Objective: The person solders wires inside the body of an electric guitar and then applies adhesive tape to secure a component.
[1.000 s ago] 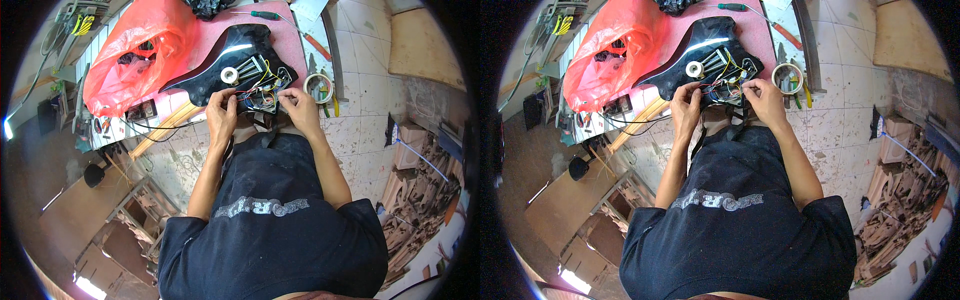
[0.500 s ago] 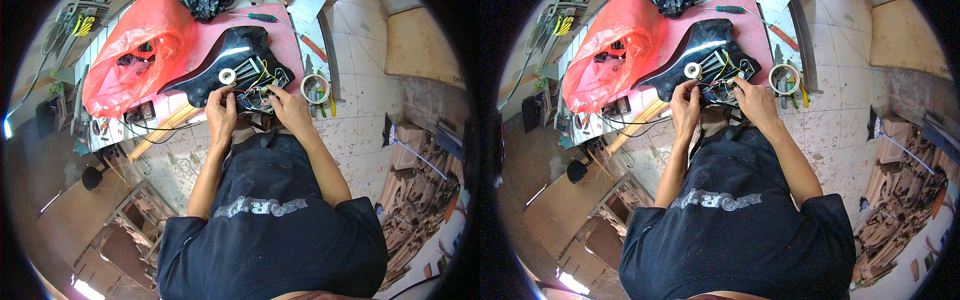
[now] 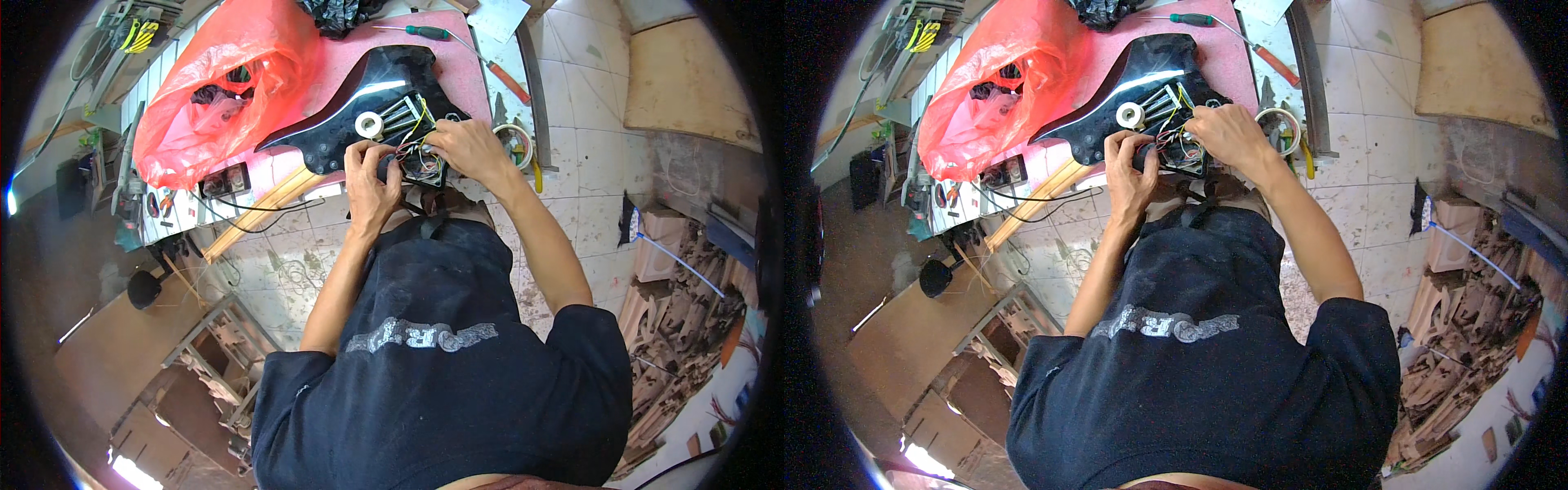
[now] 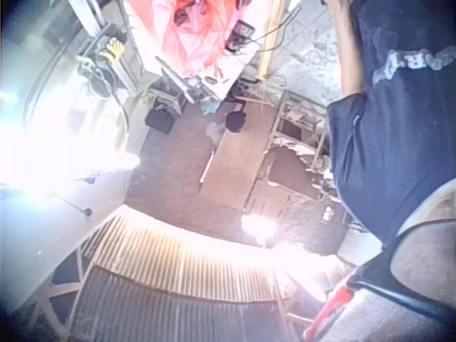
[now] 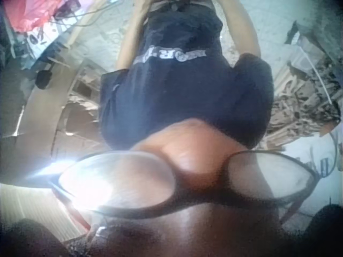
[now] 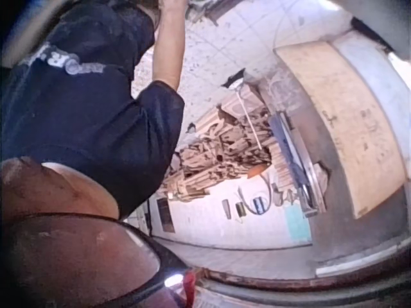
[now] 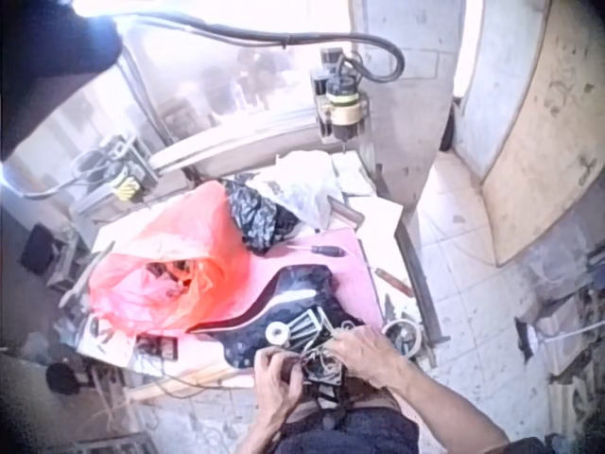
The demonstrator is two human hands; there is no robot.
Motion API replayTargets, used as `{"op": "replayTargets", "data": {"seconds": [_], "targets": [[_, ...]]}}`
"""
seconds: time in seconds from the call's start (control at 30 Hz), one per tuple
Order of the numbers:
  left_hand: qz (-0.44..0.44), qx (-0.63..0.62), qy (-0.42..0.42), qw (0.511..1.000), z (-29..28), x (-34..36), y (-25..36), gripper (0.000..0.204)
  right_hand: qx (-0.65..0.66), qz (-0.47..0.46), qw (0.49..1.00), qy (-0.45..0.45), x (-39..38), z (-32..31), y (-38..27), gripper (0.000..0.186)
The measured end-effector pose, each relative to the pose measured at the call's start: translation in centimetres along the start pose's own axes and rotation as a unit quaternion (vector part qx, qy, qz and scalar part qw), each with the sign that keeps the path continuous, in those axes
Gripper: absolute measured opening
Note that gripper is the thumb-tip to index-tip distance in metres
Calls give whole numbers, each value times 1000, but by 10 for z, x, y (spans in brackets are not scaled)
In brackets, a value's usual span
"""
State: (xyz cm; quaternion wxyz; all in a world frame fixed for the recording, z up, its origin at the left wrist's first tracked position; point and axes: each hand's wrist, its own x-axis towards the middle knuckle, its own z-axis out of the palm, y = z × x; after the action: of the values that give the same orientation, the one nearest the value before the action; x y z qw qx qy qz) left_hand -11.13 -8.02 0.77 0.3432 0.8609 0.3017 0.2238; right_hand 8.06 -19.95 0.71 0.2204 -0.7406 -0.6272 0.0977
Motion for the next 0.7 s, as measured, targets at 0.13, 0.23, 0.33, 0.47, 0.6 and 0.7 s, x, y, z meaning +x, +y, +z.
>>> {"op": "replayTargets", "data": {"seconds": [0.13,0.23,0.33,0.47,0.6,0.7], "targets": [[-7,-6,-5,1000,-7,-5,-5,21,-11,-73,997,-7,4,1,11,12],[-11,-20,0,1000,-6,-10,-7,21,-38,-92,995,-24,6,3,12,13],[-6,-17,7,1000,-5,-11,-9,21,-67,-77,994,-48,5,10,10,15],[5,-7,7,1000,-3,-13,-11,22,-21,-67,997,-12,3,13,3,14],[11,-10,6,1000,0,-12,-10,22,-8,67,998,16,-6,20,-15,15],[19,7,3,1000,2,-10,-9,23,-9,161,987,-8,-5,20,-22,20]]}}
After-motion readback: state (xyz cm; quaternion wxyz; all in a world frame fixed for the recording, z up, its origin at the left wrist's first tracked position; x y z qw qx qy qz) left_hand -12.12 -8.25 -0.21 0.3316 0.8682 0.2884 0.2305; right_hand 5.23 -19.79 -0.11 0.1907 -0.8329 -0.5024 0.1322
